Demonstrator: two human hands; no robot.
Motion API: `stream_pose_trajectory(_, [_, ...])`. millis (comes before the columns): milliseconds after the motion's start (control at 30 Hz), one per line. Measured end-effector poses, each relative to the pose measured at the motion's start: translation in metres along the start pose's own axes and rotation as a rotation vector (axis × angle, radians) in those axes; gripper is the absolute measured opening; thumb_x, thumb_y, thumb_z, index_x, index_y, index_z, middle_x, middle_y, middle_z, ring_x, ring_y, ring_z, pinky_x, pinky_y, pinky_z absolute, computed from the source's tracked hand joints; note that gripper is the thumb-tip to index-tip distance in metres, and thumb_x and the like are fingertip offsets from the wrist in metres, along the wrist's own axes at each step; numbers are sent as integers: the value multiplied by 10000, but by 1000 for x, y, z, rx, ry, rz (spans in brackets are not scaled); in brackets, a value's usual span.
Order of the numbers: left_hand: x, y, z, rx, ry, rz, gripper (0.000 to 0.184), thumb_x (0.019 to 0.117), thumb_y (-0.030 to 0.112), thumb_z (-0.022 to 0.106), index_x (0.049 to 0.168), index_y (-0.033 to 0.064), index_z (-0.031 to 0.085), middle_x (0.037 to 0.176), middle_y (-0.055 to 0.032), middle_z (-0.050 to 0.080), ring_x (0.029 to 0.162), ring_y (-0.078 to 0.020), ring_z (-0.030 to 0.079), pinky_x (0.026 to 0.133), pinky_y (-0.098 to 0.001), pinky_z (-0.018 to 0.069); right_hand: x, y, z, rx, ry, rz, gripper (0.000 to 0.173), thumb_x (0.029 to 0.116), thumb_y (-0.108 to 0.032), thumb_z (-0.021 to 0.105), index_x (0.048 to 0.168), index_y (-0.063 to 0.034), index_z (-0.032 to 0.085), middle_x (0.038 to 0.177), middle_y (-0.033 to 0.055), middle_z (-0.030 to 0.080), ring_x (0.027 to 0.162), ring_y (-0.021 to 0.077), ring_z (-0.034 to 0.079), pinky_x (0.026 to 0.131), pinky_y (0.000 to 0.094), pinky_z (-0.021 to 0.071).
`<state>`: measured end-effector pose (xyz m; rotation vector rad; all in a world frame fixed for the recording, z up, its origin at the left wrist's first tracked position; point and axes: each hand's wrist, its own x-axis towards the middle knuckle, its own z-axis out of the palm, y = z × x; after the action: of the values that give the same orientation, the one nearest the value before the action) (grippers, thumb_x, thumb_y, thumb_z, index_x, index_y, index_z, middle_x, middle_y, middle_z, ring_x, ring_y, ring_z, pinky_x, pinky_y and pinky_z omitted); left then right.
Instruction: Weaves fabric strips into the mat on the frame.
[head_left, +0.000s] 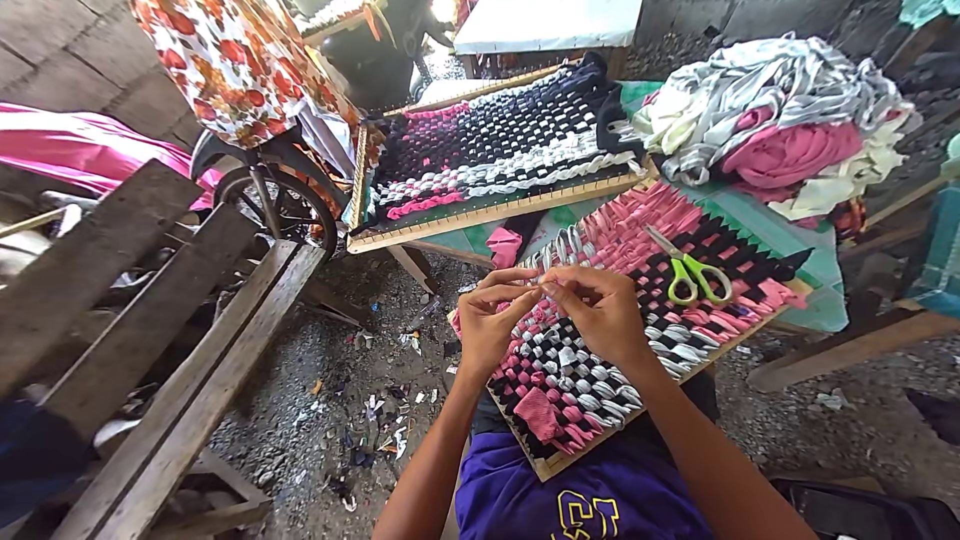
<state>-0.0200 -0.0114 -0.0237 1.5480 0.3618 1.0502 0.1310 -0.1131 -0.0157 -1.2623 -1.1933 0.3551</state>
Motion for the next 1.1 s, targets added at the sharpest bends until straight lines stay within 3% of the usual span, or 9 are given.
stream_pose_trajectory(167, [0, -3, -2, 1, 7, 2, 42, 883, 58, 781, 896, 20, 795, 1164, -136, 730, 1106, -245, 685, 907, -377, 598, -1, -1, 0, -7, -28, 33, 133, 989, -129, 687, 1097, -87, 751, 773, 0, 672, 592, 70, 602, 524, 205, 529])
stream_pose_trajectory(333, [0, -2, -4, 87, 14, 51, 44, 876, 73, 785, 906, 49, 806, 1172, -117, 737, 1146, -260, 670, 950, -402, 579, -3, -10, 0, -37, -42, 117, 185, 1048, -158, 592, 1157, -88, 723, 795, 6, 681, 627, 82, 637, 571, 220, 564])
stream_pose_trajectory(600, [-2, 2, -13, 204, 8, 131, 67, 862, 76, 801, 928, 70, 814, 1159, -87, 747, 1150, -258, 668, 963, -413, 577, -5, -17, -1, -53, -127, 240, 151, 1013, -217, 664, 1055, -107, 758, 736, -2, 664, 572, 84, 582, 527, 231, 506])
stream_pose_trajectory(767, [-2, 0, -15, 335, -12, 218, 61, 828, 109, 828, 888, 116, 815, 1259, -41, 719, 1292, -270, 578, 1079, -437, 499, -5, -15, -1, -22, -152, 308, 133, 1008, -175, 671, 1058, -101, 770, 801, -2, 708, 636, 64, 616, 589, 222, 527])
stream_pose_trajectory(1000, [-5, -1, -14, 560, 2, 336, 76, 822, 157, 832, 895, 177, 829, 1252, 20, 715, 1329, -245, 526, 1105, -441, 442, -8, -17, -2, -14, -144, 310, 126, 992, -119, 678, 1069, -105, 777, 751, 3, 684, 590, 71, 590, 548, 218, 508])
stream_pose_trajectory(1100, [-6, 1, -14, 682, 12, 410, 42, 825, 192, 821, 867, 197, 827, 1261, 30, 712, 1347, -254, 505, 1113, -481, 402, -9, -19, -2, -37, -142, 306, 139, 990, -103, 672, 1076, -110, 781, 698, 1, 635, 542, 74, 529, 501, 213, 454])
